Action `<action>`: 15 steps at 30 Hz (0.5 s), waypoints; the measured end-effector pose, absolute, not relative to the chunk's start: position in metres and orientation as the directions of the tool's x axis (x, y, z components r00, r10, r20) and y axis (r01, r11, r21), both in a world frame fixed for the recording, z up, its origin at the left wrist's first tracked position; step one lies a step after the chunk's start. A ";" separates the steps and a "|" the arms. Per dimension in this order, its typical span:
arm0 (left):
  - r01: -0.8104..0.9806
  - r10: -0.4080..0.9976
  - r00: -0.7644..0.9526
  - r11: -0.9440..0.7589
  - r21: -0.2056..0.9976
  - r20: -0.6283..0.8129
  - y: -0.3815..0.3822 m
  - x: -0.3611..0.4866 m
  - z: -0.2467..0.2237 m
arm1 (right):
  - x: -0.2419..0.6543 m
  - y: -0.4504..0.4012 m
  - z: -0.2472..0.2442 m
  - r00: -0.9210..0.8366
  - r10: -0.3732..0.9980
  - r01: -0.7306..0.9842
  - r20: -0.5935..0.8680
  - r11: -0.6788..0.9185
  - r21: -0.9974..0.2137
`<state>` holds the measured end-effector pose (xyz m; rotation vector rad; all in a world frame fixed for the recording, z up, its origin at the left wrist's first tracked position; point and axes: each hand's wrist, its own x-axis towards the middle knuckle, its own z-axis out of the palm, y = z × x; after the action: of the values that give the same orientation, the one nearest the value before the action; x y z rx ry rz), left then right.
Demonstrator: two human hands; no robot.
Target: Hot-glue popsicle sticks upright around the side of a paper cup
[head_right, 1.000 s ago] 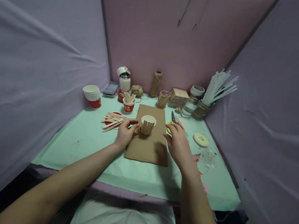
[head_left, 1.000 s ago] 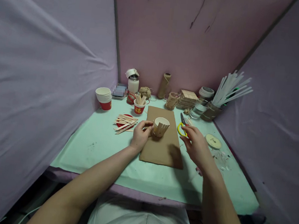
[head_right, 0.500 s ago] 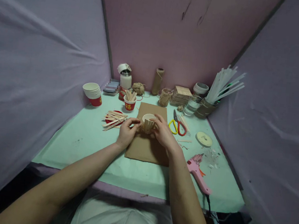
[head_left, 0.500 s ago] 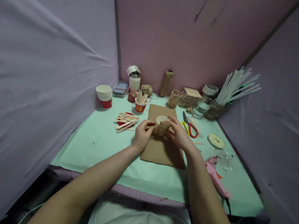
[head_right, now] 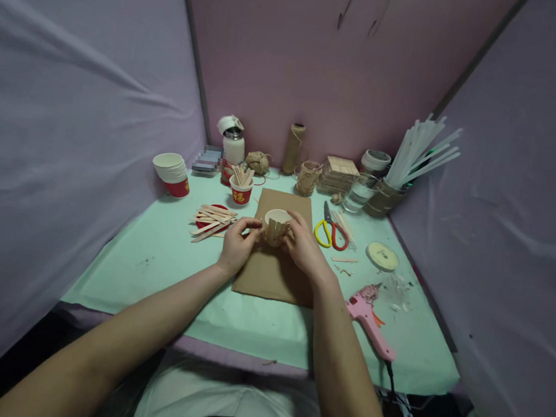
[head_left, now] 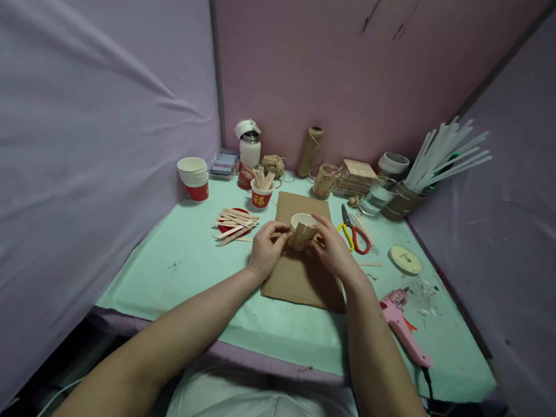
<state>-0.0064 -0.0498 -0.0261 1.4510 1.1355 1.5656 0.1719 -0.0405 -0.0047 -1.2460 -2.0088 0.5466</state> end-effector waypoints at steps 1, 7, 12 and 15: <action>0.055 0.923 -0.122 -0.361 0.931 0.365 -0.050 -0.006 -0.025 | 0.172 -0.041 -0.005 -0.293 0.893 0.593 0.342 0.450 -0.668; 0.046 0.918 -0.125 -0.374 0.926 0.377 -0.050 -0.004 -0.023 | 0.172 -0.041 -0.007 -0.295 0.887 0.591 0.356 0.462 -0.662; 0.116 0.899 -0.113 -0.410 0.905 0.422 -0.049 -0.004 -0.026 | 0.172 -0.041 -0.007 -0.297 0.884 0.596 0.362 0.467 -0.653; 0.159 0.882 -0.105 -0.442 0.883 0.460 -0.047 -0.004 -0.029 | 0.171 -0.040 -0.006 -0.292 0.885 0.593 0.363 0.465 -0.657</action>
<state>-0.0044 -0.0474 -0.0288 1.5877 1.1542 1.5999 0.1714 -0.0404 -0.0061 -1.2263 -2.0064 0.5259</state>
